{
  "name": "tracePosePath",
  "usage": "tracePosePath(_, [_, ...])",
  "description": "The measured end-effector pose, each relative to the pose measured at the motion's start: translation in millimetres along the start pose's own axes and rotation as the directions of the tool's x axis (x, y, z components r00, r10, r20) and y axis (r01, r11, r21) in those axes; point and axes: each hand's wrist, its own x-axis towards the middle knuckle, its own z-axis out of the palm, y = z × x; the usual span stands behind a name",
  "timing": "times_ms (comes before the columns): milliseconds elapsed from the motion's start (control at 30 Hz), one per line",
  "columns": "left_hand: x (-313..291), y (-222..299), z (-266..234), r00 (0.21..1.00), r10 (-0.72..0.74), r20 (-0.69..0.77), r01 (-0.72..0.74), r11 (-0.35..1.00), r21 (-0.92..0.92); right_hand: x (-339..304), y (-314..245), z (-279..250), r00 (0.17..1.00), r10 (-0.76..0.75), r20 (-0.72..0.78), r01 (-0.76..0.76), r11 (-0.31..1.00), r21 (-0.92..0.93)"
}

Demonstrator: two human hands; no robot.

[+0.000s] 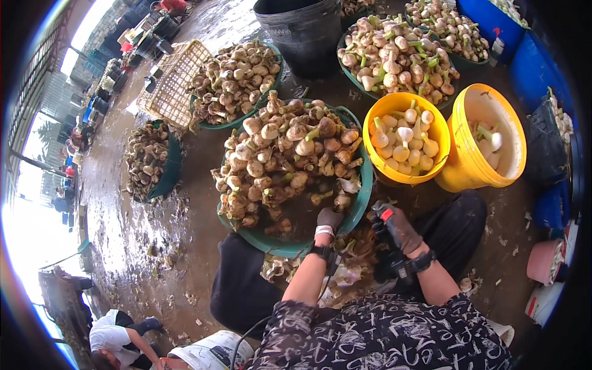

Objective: The person picks up garlic bulbs from a green basin, peels away the outer layers, and trims the stems using shears. They place the cleaned garlic into a yellow bucket and discard the skins onto the floor.

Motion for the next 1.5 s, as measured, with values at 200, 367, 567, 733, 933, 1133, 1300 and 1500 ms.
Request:
tracePosePath(200, [-106,61,-83,0.933,0.246,0.264,-0.064,0.834,-0.549,9,38,14,0.973,0.151,0.172,-0.162,0.985,0.052])
tracePosePath(367, [-139,32,-65,0.916,0.4,0.039,-0.262,0.67,-0.695,-11,41,35,0.912,0.074,0.404,-0.116,0.99,0.08])
tracePosePath(567, [-166,43,-81,0.95,0.313,0.01,-0.27,0.835,-0.48,-18,47,33,0.959,-0.255,0.126,0.282,0.784,-0.553])
tracePosePath(733, [-184,52,-94,0.925,0.379,-0.028,-0.366,0.867,-0.339,-26,39,38,0.925,-0.325,0.197,0.371,0.659,-0.655])
tracePosePath(933, [-177,28,-87,0.914,0.364,0.179,-0.134,0.686,-0.715,-33,39,33,0.965,-0.081,0.249,0.189,0.874,-0.448])
tracePosePath(1133, [-175,26,-70,0.937,0.325,0.13,-0.104,0.612,-0.784,-70,17,53,0.926,0.264,0.269,-0.327,0.918,0.226])
tracePosePath(1300, [-174,28,-59,0.897,0.384,-0.218,-0.44,0.812,-0.384,-34,57,30,0.963,0.155,0.22,-0.126,0.982,-0.138])
tracePosePath(1500, [-158,-12,-50,0.98,0.163,0.114,-0.048,0.749,-0.66,-30,45,34,0.861,-0.044,0.507,0.167,0.965,-0.2])
